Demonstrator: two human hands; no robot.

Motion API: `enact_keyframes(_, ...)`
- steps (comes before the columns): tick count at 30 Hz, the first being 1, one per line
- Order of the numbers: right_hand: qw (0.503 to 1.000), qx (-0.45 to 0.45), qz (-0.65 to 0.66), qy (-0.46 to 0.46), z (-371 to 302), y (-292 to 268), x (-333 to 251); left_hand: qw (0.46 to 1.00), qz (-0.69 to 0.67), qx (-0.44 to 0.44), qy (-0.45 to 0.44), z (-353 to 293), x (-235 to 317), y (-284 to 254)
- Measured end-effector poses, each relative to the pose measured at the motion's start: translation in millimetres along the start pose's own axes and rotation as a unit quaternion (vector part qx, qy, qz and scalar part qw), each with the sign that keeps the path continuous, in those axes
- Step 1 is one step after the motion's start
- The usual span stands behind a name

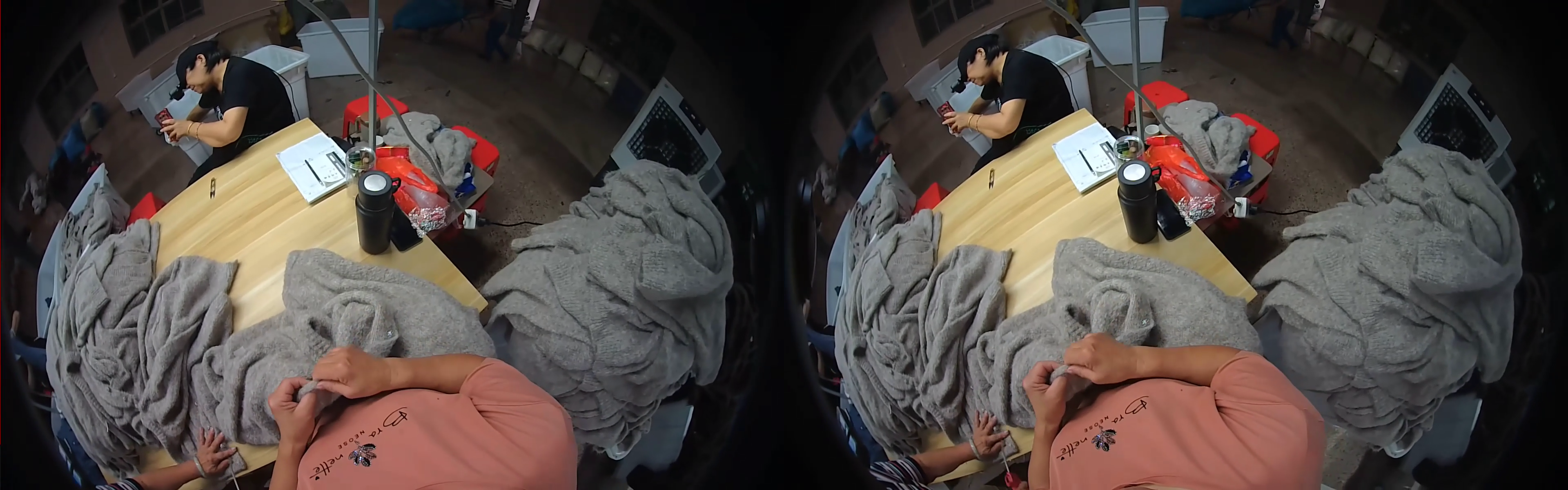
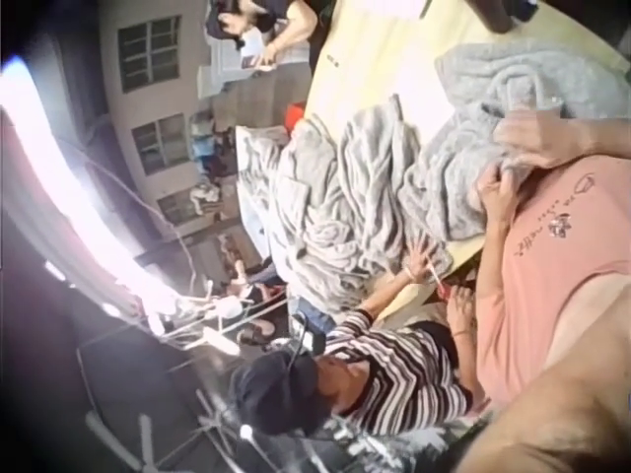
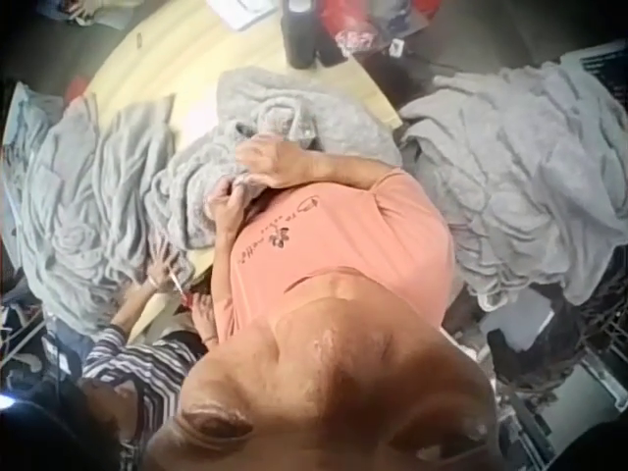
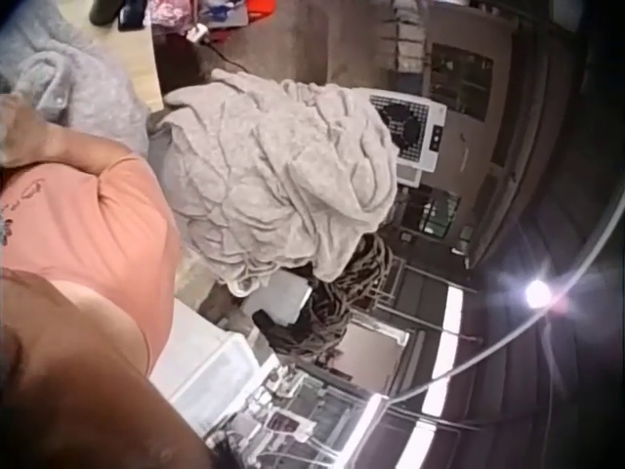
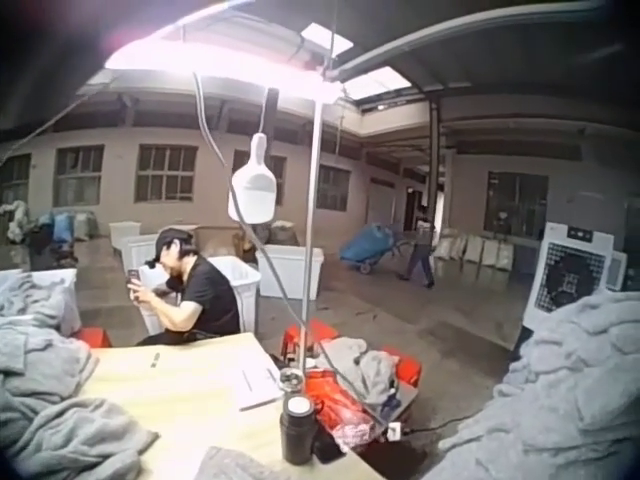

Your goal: Trimming loose threads and inspecting grey sweaters for quality control.

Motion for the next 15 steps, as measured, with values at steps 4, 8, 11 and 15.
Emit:
enact_keyframes(4,0.999,-0.015,0.029,-0.032,2,4,-4,1.000,0.010,0.025,-0.013,-6,-10,-7)
enact_keyframes(8,0.997,-0.073,0.014,-0.024,-6,16,14,1.000,0.021,0.009,-0.002,-4,-16,-5)
enact_keyframes(11,0.995,-0.083,0.051,-0.011,-7,16,17,0.998,-0.043,-0.013,-0.037,-3,-17,-4)
enact_keyframes(15,0.997,-0.045,0.065,-0.003,-1,8,8,0.999,-0.023,-0.019,-0.033,-8,-19,-1)
Point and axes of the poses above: each hand's wrist, its own z-axis towards the middle knuckle, its own y-axis out of the palm, x = y × z, the point moved 3 cm from there along z, towards the middle knuckle, and after that the axes turned 2 degrees about -z, right-handed, at the moved point
